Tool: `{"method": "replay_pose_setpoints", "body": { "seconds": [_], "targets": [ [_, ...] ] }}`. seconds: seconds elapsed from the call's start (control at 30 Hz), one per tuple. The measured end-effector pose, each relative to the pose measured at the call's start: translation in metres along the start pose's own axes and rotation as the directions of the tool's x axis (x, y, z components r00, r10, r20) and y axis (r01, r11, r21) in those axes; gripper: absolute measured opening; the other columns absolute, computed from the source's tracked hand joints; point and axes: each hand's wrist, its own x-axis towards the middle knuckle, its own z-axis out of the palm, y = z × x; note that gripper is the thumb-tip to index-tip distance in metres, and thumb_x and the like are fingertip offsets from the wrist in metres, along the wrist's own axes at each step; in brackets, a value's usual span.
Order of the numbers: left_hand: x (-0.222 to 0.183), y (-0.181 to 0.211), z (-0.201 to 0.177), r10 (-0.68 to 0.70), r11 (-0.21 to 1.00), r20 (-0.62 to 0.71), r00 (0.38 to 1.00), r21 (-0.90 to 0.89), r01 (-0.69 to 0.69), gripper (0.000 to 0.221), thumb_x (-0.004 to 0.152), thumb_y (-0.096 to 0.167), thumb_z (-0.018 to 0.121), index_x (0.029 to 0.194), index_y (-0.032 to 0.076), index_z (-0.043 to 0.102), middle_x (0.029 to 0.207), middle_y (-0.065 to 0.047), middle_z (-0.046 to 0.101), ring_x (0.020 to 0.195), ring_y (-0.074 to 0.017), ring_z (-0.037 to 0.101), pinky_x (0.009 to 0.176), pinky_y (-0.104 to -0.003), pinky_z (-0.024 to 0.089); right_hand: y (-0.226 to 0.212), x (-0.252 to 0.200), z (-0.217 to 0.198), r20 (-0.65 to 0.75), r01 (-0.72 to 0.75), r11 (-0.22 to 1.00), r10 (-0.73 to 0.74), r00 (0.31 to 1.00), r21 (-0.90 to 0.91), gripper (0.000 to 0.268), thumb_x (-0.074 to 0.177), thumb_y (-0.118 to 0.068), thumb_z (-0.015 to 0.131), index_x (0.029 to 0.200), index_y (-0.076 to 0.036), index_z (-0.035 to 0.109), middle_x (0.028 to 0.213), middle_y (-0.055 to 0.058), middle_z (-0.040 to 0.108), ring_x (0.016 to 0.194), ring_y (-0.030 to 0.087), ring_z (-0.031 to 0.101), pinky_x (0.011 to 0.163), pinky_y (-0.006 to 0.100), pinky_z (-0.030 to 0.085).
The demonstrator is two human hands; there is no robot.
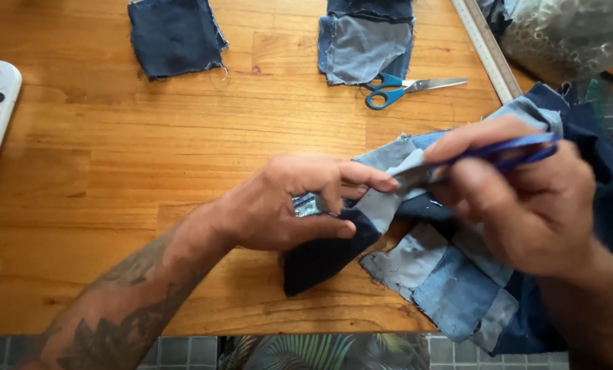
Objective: Using a seam ripper to remove stitches and deconstruct denim patchwork on a wooden table
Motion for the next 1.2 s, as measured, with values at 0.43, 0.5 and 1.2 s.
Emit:
{"method": "replay_pose_setpoints", "body": {
  "seconds": [0.43, 0.5, 1.2],
  "targets": [
    [-0.008, -0.014, 0.014, -0.045, 0.995, -0.024, 0.999, -0.085, 0.043, 0.024, 0.110, 0.014, 0.080, 0.100, 0.011, 0.059, 0.161, -0.028, 0.069, 0.146, -0.0354, 0.076, 0.129, -0.049, 0.062, 0.009, 0.016, 0.003, 0.316, 0.063, 0.991, -0.022, 0.948, -0.120, 0.036, 0.117, -0.036, 0.052, 0.126, -0.006, 0.070, 0.106, 0.006, 0.075, 0.071, 0.013, 0.089, 0.065, 0.024, 0.068],
    [-0.008, -0.015, 0.014, -0.069, 0.991, -0.010, 0.998, -0.116, 0.067, 0.025, 0.110, 0.014, 0.080, 0.099, 0.012, 0.058, 0.161, -0.027, 0.069, 0.139, -0.0304, 0.075, 0.124, -0.046, 0.061, 0.006, 0.017, 0.006, 0.319, 0.029, 0.998, -0.009, 0.948, -0.059, 0.032, 0.118, -0.035, 0.052, 0.127, -0.007, 0.066, 0.093, 0.004, 0.078, 0.065, 0.013, 0.092, 0.054, 0.021, 0.066],
    [-0.010, -0.019, 0.018, -0.123, 0.972, 0.021, 0.992, -0.201, 0.124, 0.023, 0.112, 0.013, 0.078, 0.103, 0.011, 0.057, 0.128, -0.013, 0.068, 0.115, -0.0218, 0.063, 0.107, -0.040, 0.052, 0.019, 0.013, 0.015, 0.329, 0.227, 0.948, -0.147, 0.933, -0.223, 0.030, 0.120, -0.034, 0.052, 0.132, -0.012, 0.068, 0.088, -0.003, 0.074, 0.064, 0.018, 0.067, 0.067, 0.035, 0.054]
  ]
}}
